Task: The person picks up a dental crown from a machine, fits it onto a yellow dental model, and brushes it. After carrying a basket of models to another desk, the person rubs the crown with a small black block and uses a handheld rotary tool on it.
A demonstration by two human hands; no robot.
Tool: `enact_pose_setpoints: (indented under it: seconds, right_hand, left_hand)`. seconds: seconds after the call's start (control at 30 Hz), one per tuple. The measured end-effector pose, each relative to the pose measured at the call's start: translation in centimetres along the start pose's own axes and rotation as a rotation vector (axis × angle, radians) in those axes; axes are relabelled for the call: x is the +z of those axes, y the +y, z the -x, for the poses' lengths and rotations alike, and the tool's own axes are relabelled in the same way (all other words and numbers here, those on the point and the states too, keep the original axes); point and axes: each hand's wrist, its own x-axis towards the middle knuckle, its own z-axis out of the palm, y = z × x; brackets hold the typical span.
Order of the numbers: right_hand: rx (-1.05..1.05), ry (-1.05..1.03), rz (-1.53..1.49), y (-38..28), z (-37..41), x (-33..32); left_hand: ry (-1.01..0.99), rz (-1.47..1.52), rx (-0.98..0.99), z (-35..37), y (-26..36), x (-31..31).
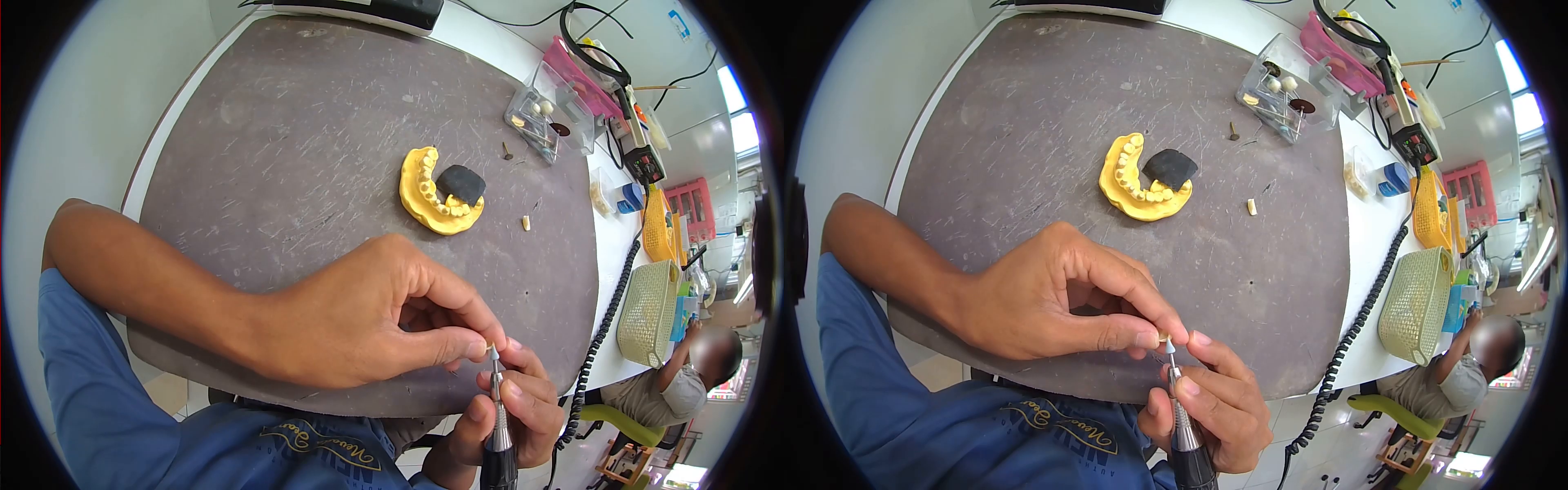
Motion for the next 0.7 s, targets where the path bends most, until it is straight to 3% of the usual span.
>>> enact_pose_setpoints:
  seconds: [0.27,0.4,0.53,0.6,0.7]
  right_hand:
    - [0.021,0.028,0.009,-0.3,0.0,0.2]
    - [0.334,0.204,-0.221,-0.7,-0.9,-0.6]
    - [0.747,-0.066,-0.461,0.3,-3.6,-5.0]
    - [0.79,-0.087,-0.498,1.7,-4.5,-5.7]
    - [0.938,-0.051,-0.24,2.4,-6.1,-6.6]
  left_hand:
    - [-0.002,0.0,-0.009,0.1,0.0,0.2]
    - [0.028,-0.106,0.047,0.2,0.6,-0.1]
    - [0.108,-0.248,0.182,0.0,2.1,-1.6]
    - [0.125,-0.266,0.242,-0.2,2.9,-2.4]
    - [0.186,-0.371,0.321,-0.6,3.9,-3.9]
